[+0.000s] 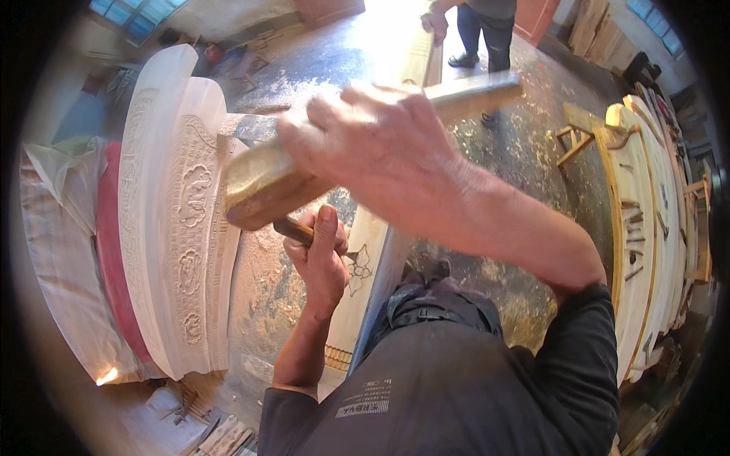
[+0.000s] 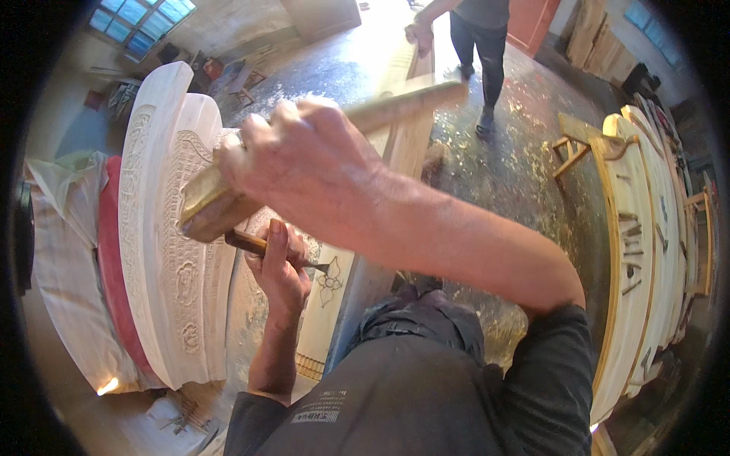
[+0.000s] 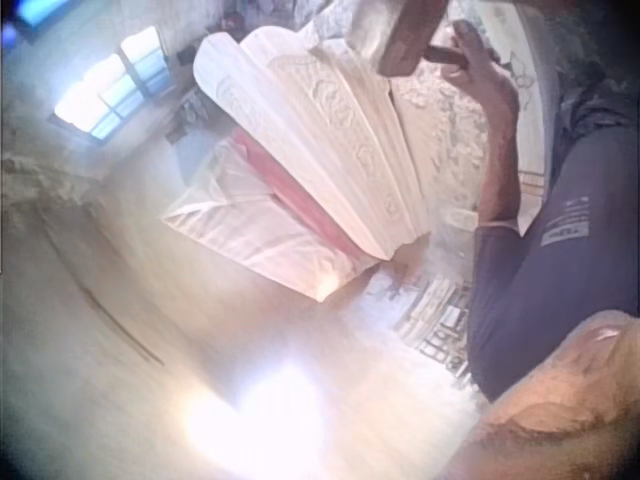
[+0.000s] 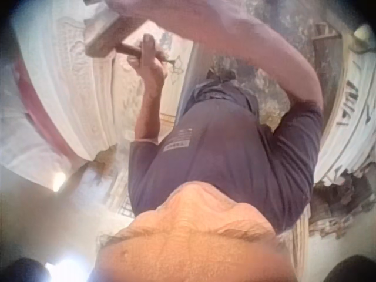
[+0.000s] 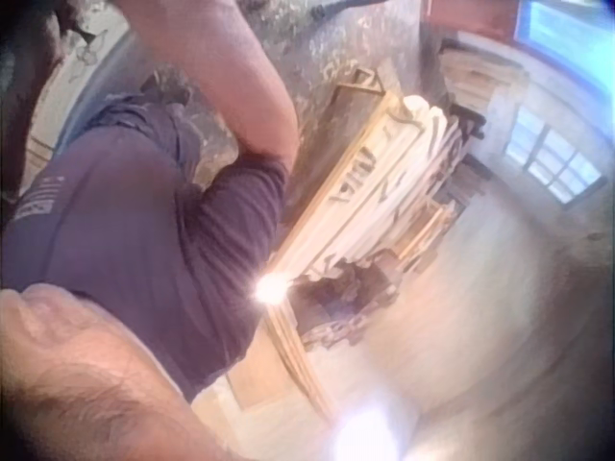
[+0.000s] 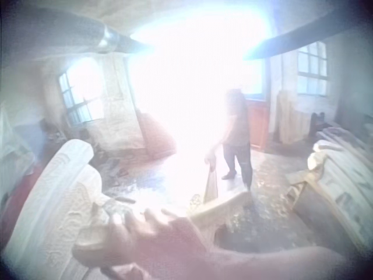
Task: The person carves decorative floral patterns into a wooden board using a chisel and a mallet. The person then carries the large board with assistance from another person.
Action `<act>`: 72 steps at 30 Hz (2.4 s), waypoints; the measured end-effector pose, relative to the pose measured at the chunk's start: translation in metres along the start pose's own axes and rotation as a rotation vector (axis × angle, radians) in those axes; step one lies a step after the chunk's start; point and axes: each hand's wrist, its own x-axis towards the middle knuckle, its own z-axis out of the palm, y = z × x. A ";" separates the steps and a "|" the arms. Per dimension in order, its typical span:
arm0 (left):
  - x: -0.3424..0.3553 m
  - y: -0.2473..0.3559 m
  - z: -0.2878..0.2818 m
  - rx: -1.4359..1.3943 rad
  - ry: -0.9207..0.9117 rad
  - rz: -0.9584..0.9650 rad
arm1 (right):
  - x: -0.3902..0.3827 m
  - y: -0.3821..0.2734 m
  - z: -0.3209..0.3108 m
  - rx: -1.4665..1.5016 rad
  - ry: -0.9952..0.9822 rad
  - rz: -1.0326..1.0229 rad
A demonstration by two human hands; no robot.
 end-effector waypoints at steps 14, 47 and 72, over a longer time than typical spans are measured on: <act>0.010 -0.001 -0.012 -0.057 -0.125 -0.039 | -0.026 0.017 -0.023 0.613 -0.002 0.488; 0.029 0.012 -0.012 0.234 -0.506 -0.166 | 0.011 0.058 -0.053 0.908 0.340 0.826; 0.005 -0.006 -0.029 0.132 -0.271 -0.141 | -0.002 0.015 -0.027 0.491 0.013 0.404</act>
